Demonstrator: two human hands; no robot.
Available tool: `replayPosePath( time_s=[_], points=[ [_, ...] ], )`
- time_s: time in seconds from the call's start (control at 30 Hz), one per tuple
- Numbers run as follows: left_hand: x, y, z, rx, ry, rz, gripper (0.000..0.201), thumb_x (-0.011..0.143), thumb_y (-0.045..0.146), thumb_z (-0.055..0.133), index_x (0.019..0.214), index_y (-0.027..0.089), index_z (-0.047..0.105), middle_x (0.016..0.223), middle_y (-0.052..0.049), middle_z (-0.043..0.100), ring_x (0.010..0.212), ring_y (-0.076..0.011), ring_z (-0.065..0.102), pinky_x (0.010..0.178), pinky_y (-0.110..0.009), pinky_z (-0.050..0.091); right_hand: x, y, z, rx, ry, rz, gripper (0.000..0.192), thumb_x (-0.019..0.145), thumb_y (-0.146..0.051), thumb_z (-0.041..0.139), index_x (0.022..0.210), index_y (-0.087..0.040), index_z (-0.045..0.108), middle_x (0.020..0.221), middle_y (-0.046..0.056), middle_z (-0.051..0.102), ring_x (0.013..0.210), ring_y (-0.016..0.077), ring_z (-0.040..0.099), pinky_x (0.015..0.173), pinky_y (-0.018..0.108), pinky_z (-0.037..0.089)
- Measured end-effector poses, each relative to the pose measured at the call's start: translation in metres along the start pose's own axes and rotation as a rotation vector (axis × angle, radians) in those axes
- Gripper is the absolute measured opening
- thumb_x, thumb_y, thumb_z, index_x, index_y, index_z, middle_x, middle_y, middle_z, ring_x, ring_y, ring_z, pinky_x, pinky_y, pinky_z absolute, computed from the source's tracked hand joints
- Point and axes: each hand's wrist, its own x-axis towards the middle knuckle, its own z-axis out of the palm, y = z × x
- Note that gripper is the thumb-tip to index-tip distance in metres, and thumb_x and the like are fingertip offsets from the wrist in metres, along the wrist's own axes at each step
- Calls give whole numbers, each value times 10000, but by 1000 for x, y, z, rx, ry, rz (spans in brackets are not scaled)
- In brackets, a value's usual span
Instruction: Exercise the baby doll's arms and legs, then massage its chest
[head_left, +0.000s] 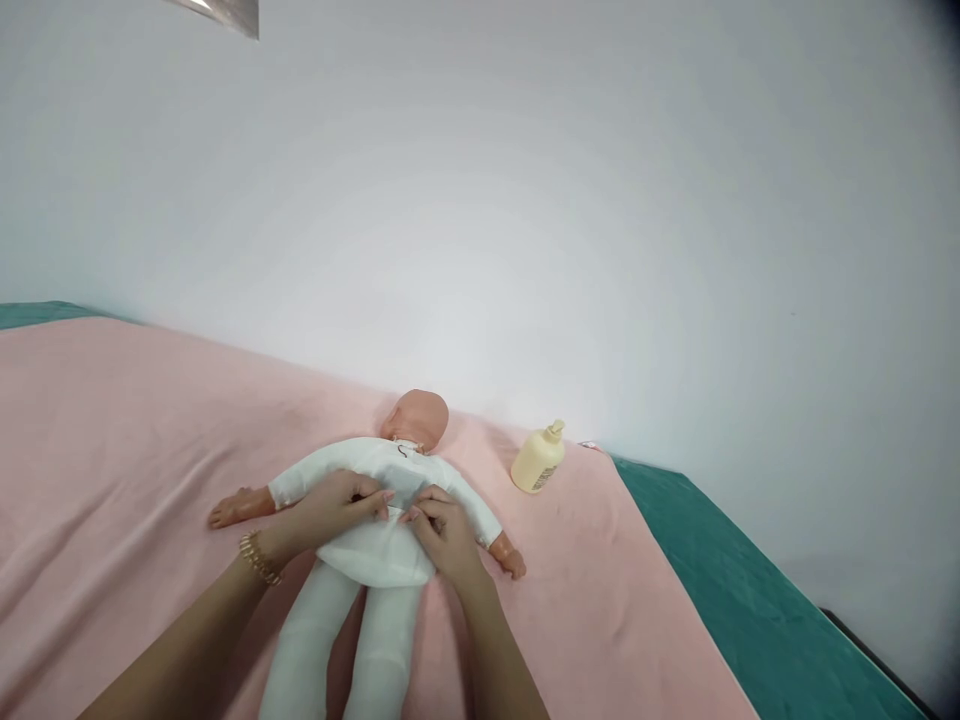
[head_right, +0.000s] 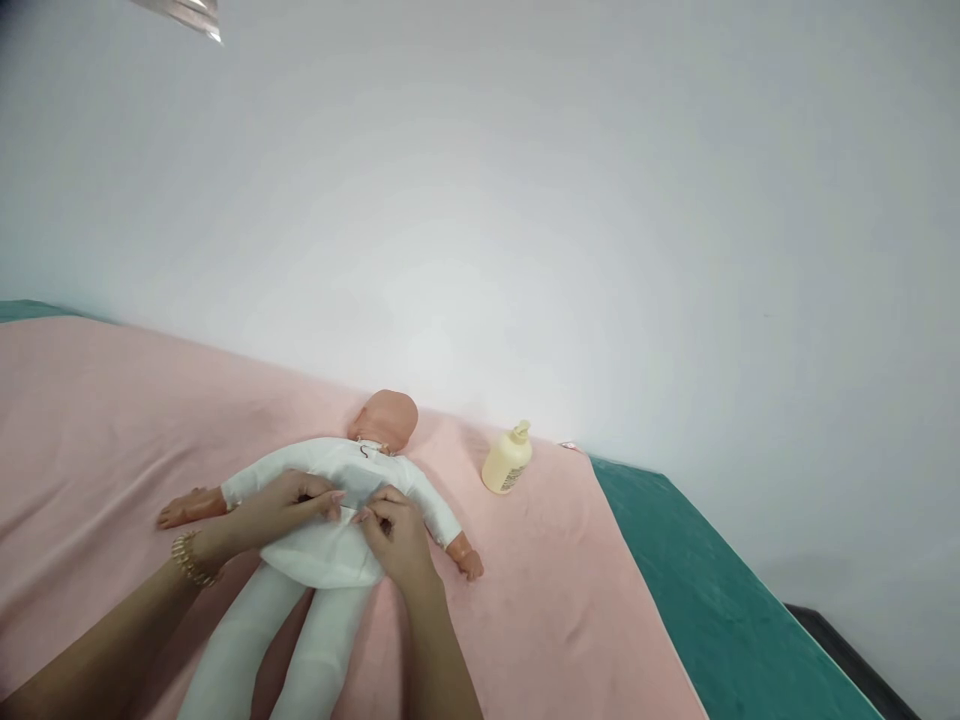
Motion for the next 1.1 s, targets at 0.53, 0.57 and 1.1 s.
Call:
replayPosePath(
  time_s=[0.53,0.57,1.1],
  points=[
    [4,3,7,-90,187,58,487,926,504,431,656,183,679,689,-26,679,708,-196,606,715,-314,448,5,6,4,39,212,13,308,966,-352,481,918,-208,749,884,60,585,841,191,577,744,310,453],
    [6,2,6,-91,204,83,475,930,493,432,660,186,674,711,-26,684,736,-198,613,741,-318,455,7,7,5,37,237,-1,298,968,-347,476,951,-207,739,929,69,595,895,200,581,794,324,457],
    [23,-10,10,161,200,187,372,950,427,417,986,183,695,1055,-68,724,1032,-250,616,969,-417,440,33,23,13,-300,161,73,343,980,-287,410,747,-180,638,807,76,646,823,227,564,793,370,424]
  ],
)
